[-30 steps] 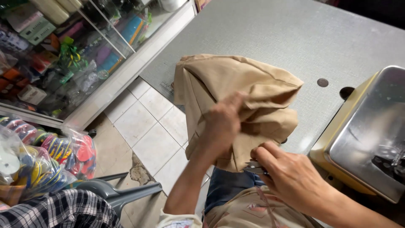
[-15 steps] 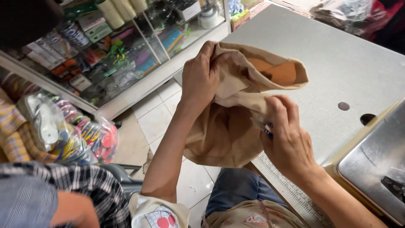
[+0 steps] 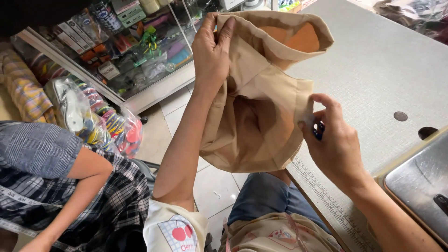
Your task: Removing loose threads from a pair of tan shorts using thread nippers at a sewing workstation.
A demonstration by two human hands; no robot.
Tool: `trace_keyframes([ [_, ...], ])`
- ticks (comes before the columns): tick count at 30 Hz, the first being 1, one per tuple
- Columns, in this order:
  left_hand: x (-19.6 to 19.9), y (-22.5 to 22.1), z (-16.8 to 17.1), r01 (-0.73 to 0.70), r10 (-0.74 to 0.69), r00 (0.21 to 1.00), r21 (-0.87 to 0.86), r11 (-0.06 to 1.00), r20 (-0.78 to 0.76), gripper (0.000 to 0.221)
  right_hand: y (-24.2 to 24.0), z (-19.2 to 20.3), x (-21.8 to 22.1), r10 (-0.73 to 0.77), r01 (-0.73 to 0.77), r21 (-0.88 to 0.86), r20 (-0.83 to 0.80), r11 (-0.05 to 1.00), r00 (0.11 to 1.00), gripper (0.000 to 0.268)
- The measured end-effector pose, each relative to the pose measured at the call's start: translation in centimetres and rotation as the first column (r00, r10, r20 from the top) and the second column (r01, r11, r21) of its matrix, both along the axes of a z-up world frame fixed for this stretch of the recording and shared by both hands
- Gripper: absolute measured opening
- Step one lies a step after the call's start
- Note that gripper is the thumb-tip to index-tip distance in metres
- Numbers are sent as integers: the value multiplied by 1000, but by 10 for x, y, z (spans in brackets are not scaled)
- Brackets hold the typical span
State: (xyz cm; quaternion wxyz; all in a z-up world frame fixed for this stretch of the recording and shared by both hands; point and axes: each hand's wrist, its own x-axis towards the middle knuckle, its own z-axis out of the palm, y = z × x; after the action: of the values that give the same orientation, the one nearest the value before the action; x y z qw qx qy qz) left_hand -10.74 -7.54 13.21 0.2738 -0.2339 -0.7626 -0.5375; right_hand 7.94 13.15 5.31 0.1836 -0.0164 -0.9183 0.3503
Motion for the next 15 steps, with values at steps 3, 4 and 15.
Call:
trace_keyframes([
  [3, -4, 8, -1, 16, -18, 1000, 82, 997, 22, 20, -3, 29, 11, 26, -13, -250, 48, 968, 998, 38],
  [4, -6, 13, -2, 21, -22, 1000, 89, 996, 13, 20, -4, 40, 14, 11, 47, -367, 153, 929, 988, 39],
  [15, -16, 73, 18, -12, 170, 900, 367, 930, -401, 27, 13, 27, 63, 253, -195, 162, -620, 967, 742, 26],
])
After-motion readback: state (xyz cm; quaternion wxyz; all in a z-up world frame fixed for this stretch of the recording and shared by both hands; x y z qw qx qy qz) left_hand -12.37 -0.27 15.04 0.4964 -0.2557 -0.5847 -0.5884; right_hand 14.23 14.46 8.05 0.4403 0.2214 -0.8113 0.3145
